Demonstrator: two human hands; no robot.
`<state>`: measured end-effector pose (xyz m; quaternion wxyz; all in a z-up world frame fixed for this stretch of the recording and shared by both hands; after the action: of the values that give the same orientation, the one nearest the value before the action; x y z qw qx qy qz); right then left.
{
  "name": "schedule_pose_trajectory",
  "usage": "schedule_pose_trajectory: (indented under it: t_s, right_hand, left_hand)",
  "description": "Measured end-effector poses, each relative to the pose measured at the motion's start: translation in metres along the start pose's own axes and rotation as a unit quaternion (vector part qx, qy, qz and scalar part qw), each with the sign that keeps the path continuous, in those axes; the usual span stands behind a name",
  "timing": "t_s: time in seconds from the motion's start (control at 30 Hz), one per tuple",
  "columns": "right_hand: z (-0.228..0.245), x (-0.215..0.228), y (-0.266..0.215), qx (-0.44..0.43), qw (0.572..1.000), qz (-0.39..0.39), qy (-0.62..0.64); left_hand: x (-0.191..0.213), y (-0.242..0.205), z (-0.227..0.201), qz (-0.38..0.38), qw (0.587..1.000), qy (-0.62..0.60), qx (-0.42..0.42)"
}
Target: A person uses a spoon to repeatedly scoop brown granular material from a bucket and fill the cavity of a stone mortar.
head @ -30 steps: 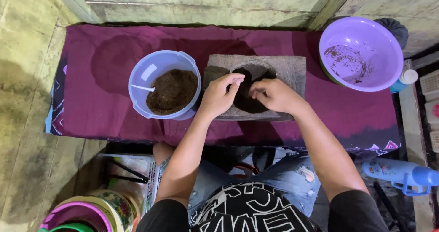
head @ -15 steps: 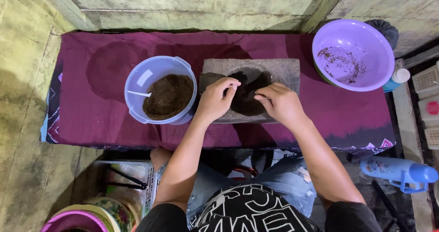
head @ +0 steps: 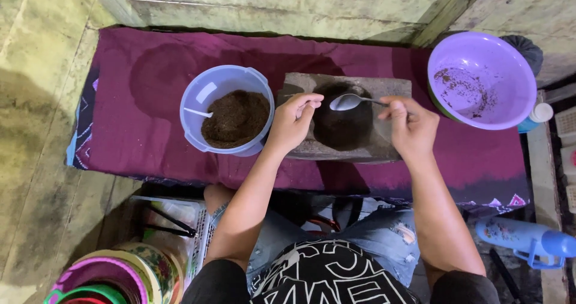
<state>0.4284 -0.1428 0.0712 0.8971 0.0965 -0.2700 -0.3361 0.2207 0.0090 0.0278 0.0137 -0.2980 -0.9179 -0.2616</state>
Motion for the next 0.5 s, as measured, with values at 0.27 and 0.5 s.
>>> schedule_pose_trajectory:
  t_s: [0.27,0.5]
  right_hand:
    - [0.039,-0.073,0.034,-0.166,0.96,0.123,0.191]
    - [0.109,-0.169,0.047,-0.078,0.96,0.219,0.155]
  left_hand:
    - [0.052,-0.014,0.024,-0.144,0.948,-0.275,0.07]
    - [0.145,-0.036,0.037,-0.286,0.889,-0.345,0.091]
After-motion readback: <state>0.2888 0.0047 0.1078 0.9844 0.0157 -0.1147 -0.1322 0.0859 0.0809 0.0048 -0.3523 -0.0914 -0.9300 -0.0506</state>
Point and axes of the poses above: each hand's wrist, its own y-axis towards the middle knuckle, its own x-axis out of the back of the hand, z = x × y, the point moved 9 cm from there along y, towards the middle knuckle, and after that the axes turned 14 degrees about -x, right-handed, at the moved point
